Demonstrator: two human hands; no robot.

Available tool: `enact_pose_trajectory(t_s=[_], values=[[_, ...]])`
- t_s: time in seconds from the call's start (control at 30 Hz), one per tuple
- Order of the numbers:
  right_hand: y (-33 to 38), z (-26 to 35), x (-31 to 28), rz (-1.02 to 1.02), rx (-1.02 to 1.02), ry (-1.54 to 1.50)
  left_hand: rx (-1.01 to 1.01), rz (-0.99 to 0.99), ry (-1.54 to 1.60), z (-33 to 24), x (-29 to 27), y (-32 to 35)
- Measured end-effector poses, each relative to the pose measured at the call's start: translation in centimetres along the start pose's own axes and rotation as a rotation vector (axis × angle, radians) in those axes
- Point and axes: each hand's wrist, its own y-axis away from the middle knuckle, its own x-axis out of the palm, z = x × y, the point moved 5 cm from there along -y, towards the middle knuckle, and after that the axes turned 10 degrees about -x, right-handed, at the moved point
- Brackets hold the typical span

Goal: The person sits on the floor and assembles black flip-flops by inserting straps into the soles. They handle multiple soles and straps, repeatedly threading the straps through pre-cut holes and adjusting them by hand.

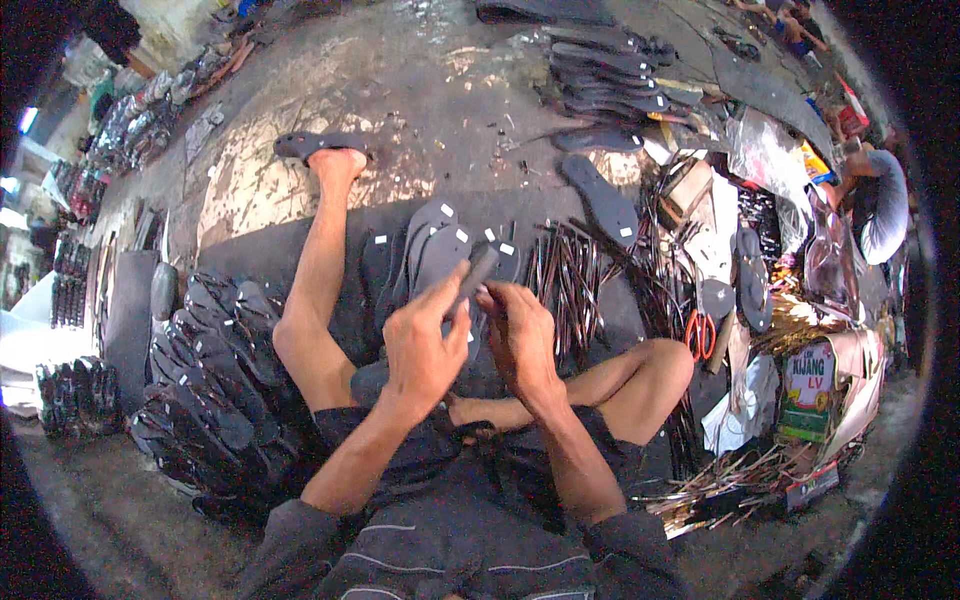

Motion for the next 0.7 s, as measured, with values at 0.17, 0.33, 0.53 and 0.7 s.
enact_pose_trajectory(t_s=[0.17,0.33,0.53,0.7], values=[[-0.3,0.1,-0.7,0.064,-0.024,-0.011,0.075,-0.026,0.003,-1.2,0.3,0.7],[0.0,-0.4,-0.8,0.167,0.236,-0.026,0.156,-0.033,-0.175,-2.6,0.1,1.0],[-4.2,-0.7,-3.6,0.201,0.057,0.102,-0.342,0.371,0.505,6.0,-2.3,0.9],[-2.7,-0.8,-5.6,-0.086,-0.124,0.226,-0.209,0.147,0.256,3.8,-1.4,1.9]])
